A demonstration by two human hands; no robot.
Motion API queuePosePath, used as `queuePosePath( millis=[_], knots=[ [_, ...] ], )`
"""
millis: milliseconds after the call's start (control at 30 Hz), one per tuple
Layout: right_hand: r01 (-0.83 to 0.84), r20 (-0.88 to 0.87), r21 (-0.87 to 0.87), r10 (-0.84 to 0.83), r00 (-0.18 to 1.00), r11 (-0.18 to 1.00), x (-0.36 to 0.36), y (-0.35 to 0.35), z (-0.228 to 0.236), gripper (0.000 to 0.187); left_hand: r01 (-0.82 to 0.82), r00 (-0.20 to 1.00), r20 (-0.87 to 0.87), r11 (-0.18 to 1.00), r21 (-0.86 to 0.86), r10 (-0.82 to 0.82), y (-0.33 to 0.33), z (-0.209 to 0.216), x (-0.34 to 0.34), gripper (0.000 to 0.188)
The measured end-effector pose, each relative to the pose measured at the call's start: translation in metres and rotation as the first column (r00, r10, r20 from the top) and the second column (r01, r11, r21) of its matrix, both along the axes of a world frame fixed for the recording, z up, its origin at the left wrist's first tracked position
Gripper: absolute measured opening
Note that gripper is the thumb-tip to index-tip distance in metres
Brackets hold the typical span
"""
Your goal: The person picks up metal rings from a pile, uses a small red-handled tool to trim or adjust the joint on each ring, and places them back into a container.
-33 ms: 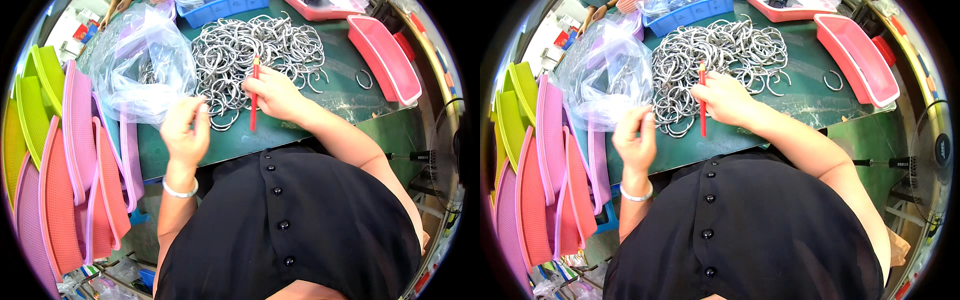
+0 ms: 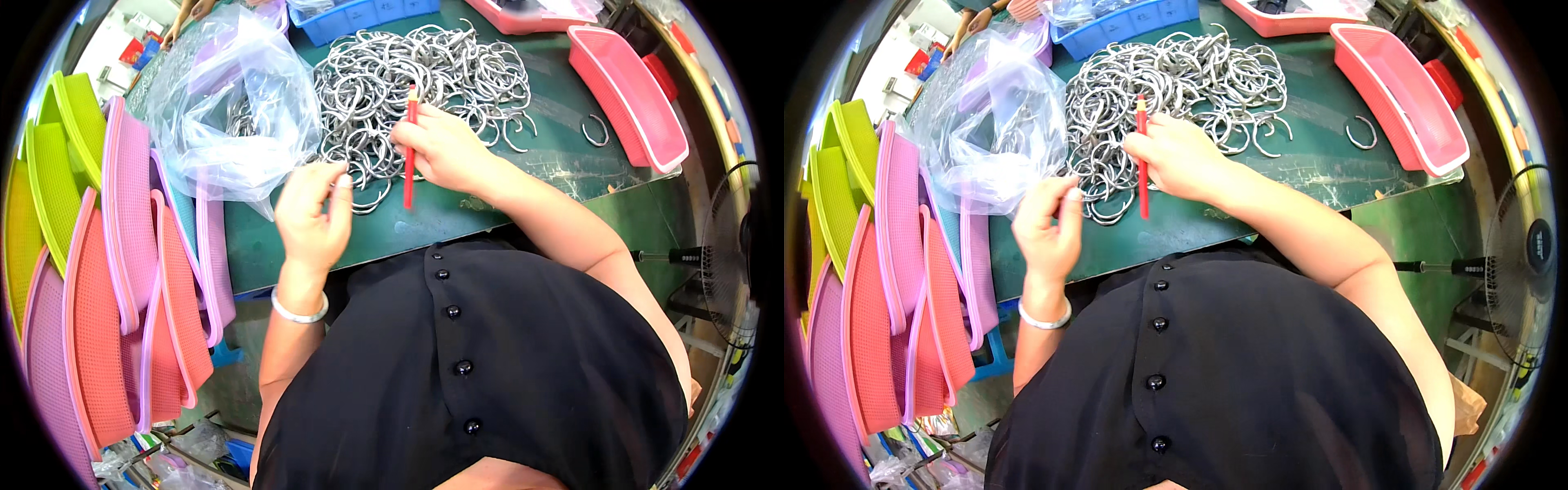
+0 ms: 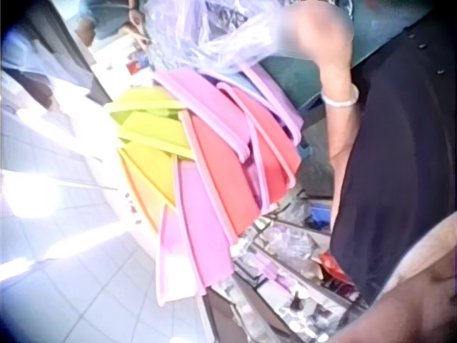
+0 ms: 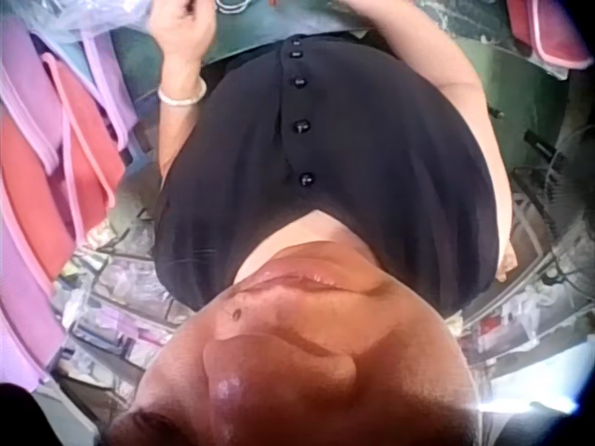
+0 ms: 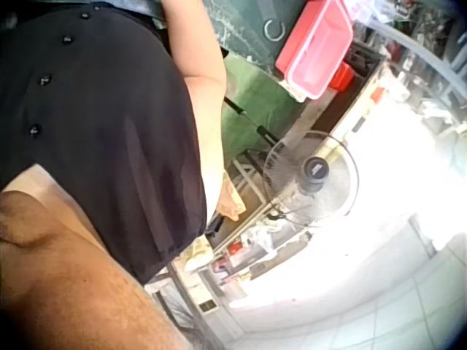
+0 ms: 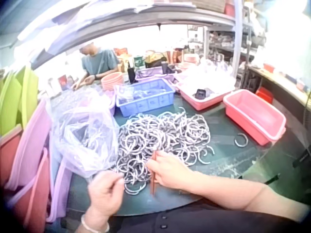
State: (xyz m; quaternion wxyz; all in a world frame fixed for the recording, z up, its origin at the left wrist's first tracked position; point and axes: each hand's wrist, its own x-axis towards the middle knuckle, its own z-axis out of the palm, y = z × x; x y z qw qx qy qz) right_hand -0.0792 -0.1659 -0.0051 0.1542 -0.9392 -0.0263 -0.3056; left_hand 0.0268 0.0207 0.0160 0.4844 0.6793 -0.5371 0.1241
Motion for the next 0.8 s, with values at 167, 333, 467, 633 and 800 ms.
queuePosePath(
  millis=[167,333,467,633,800],
  knots=[
    [0.123,-0.174,-0.112,-0.142,0.974,0.986,0.03,0.006,0.005,0.014,0.058,0.97,-0.244,0.989,0.136,-0.024,0.005,-0.022,-0.013,0.013],
    [0.167,-0.273,-0.066,-0.179,0.945,0.984,0.036,0.013,0.016,0.016,0.035,0.968,-0.252,0.987,0.158,0.006,0.012,-0.027,-0.011,0.011],
    [0.215,-0.348,0.085,-0.173,0.921,0.973,0.038,0.014,0.018,0.018,0.041,0.963,-0.269,0.987,0.158,0.003,0.013,-0.029,-0.012,0.011],
    [0.207,-0.335,0.205,-0.13,0.933,0.957,0.041,0.01,0.009,0.014,0.05,0.962,-0.275,0.985,0.167,-0.002,0.011,-0.029,-0.013,0.011],
    [0.145,-0.297,0.41,-0.018,0.955,0.9,0.036,0.01,0.016,0.017,0.06,0.956,-0.292,0.983,0.174,-0.007,0.01,-0.029,-0.015,0.011]
  ],
)
